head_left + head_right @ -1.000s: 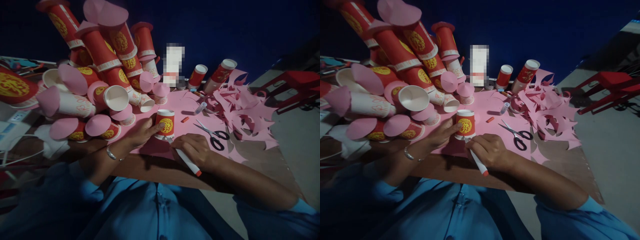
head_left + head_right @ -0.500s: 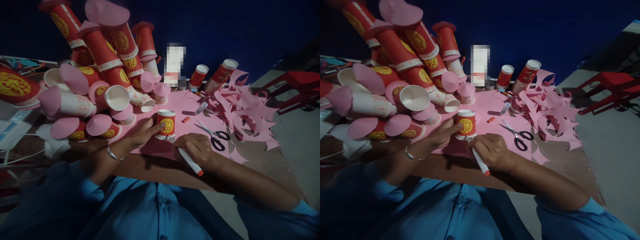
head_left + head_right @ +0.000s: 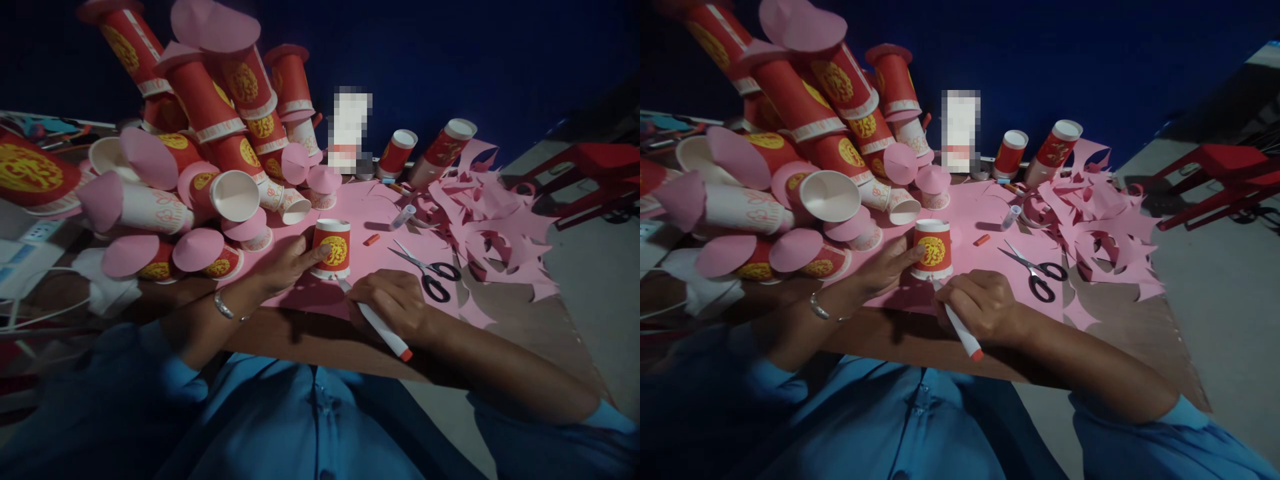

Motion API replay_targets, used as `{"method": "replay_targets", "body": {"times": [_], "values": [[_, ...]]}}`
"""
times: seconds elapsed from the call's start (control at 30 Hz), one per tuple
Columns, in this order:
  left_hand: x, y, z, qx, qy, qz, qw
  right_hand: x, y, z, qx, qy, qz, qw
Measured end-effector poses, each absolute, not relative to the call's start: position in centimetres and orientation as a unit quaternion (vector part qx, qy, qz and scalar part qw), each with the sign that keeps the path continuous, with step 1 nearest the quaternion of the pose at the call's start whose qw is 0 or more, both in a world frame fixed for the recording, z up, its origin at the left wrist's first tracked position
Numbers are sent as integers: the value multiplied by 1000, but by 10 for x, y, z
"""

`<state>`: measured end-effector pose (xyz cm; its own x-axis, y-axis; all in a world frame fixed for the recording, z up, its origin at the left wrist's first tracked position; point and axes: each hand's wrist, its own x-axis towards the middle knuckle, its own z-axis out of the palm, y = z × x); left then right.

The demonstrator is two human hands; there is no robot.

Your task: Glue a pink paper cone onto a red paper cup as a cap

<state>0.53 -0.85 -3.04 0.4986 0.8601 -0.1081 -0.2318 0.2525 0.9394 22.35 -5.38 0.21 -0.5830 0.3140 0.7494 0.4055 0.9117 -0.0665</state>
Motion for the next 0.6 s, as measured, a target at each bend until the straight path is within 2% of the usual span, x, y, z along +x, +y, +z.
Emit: {"method": "replay_targets", "body": {"times": [0.6], "values": [[7, -9, -30, 488, 332, 382, 711, 224, -52, 3, -204, -891, -68, 400]]}}
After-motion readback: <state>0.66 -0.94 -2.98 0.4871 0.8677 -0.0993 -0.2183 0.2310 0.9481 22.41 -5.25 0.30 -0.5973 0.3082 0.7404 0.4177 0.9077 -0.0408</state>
